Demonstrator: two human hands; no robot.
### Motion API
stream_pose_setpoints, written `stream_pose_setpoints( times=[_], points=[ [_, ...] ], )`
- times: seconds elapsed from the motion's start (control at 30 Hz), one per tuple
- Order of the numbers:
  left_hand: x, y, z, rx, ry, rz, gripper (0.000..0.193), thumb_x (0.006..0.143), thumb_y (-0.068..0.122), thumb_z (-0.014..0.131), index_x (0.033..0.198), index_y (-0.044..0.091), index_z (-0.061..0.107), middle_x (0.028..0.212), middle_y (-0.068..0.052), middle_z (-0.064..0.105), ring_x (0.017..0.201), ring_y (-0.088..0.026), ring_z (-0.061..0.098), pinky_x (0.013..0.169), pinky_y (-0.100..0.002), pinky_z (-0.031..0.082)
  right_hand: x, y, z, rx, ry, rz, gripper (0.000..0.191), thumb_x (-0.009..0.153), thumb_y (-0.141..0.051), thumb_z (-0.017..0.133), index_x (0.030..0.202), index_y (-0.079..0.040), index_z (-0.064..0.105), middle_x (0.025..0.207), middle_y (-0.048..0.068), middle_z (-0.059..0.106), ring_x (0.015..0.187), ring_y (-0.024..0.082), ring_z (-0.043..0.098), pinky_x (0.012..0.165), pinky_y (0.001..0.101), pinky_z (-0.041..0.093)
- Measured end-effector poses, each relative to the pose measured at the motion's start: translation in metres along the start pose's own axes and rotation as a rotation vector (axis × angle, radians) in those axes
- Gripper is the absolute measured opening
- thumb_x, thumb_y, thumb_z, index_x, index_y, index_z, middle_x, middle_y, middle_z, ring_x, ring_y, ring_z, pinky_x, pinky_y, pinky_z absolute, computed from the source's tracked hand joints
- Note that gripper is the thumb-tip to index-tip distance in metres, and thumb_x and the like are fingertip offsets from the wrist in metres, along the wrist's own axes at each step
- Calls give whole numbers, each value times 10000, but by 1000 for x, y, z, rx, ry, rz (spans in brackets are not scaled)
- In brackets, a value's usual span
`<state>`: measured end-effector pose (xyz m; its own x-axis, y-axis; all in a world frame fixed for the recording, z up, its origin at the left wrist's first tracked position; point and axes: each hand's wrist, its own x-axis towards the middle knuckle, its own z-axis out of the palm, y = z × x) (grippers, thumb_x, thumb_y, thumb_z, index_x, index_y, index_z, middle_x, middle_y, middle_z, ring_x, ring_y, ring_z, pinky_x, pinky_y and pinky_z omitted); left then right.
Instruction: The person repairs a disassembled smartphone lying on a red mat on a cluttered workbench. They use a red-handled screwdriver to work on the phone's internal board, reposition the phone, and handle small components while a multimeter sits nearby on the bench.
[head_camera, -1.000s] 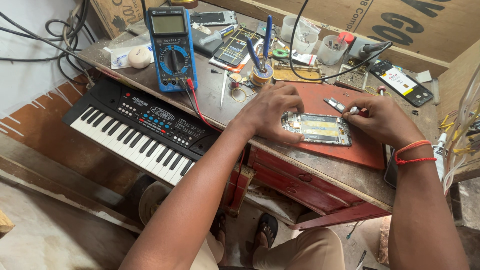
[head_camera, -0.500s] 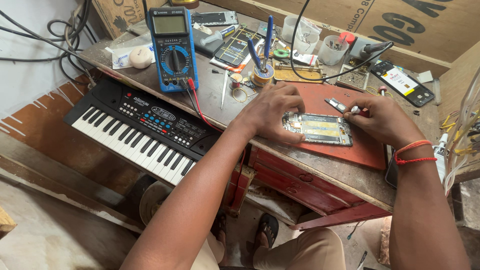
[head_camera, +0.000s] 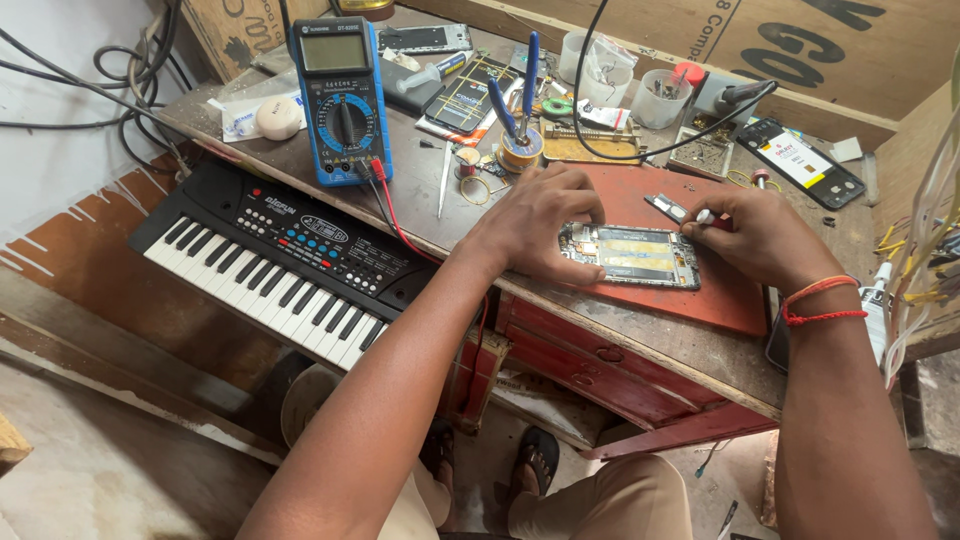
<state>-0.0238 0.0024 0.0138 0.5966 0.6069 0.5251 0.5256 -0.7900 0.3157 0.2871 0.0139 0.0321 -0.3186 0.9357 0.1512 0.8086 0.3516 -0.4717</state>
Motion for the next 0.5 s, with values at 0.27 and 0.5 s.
stream_pose_setpoints(
  times=[0.27,0.5],
  points=[
    [-1,0,-1,3,-1,7,542,663,589,786,957,139,710,1013,-27,609,1072,-221,585,905,-405,408,-1,-3,-1,12,-4,12,170,910,-165,755,1038,-53,772,775,111,724,692,158,606,640,339,507],
    [0,0,0,5,-1,-4,540,660,591,785,955,145,710,1013,-18,609,1069,-213,587,898,-399,407,-1,0,-1,8,0,-10,169,912,-168,754,1030,-48,771,795,107,730,705,160,619,657,338,514]
  ],
)
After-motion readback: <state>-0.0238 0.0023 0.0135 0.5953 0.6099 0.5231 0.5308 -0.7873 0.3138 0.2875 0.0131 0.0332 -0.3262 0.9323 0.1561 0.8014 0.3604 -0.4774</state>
